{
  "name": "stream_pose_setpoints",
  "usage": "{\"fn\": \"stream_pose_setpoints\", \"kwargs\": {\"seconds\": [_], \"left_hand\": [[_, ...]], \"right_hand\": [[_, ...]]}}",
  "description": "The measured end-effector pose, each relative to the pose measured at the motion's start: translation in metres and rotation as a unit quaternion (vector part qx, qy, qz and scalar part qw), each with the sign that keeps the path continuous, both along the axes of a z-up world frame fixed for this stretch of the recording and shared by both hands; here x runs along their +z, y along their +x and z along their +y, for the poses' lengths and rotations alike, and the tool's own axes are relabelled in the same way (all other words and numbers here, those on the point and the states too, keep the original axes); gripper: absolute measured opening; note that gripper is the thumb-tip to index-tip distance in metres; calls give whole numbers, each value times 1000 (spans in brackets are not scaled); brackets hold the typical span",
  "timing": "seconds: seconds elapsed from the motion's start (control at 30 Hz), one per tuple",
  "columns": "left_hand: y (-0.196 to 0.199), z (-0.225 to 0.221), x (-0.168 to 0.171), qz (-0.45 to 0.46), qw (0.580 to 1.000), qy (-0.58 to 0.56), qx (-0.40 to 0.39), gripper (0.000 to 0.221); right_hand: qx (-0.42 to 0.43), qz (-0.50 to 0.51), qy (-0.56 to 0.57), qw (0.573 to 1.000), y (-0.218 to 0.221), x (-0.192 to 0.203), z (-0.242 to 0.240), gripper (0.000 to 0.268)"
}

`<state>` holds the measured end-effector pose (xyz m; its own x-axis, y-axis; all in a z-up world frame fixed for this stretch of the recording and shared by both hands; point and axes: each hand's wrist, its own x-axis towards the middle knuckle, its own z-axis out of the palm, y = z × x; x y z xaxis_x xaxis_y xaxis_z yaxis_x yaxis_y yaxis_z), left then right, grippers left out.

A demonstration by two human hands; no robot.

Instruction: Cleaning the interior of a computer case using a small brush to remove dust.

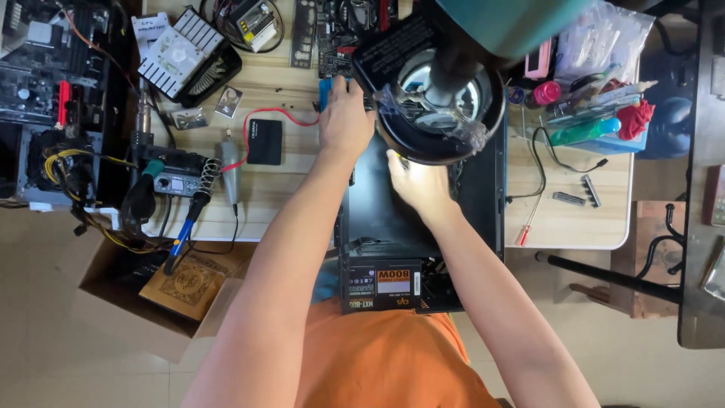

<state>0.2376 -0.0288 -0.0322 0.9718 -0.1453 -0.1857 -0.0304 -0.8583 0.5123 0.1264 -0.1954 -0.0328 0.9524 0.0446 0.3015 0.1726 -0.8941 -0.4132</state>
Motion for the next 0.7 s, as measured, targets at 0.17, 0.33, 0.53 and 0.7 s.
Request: {"fn": "stream_pose_setpoints", "kwargs": {"seconds": [0.17, 0.33, 0.53, 0.7], "left_hand": [[3, -1, 7, -4, 1000, 16, 8, 61], [-6, -1, 18, 8, 1000, 4, 22, 66], [1, 3, -2, 20, 998, -16, 62, 73], [10, 2, -29, 79, 991, -34, 100, 102]], "right_hand": [[-41, -19, -50, 998, 3, -1, 7, 25], [-11, -44, -95, 994, 0, -21, -1, 29], [30, 48, 66, 996, -13, -11, 5, 23], [-95, 135, 79, 983, -16, -5, -10, 39]]}}
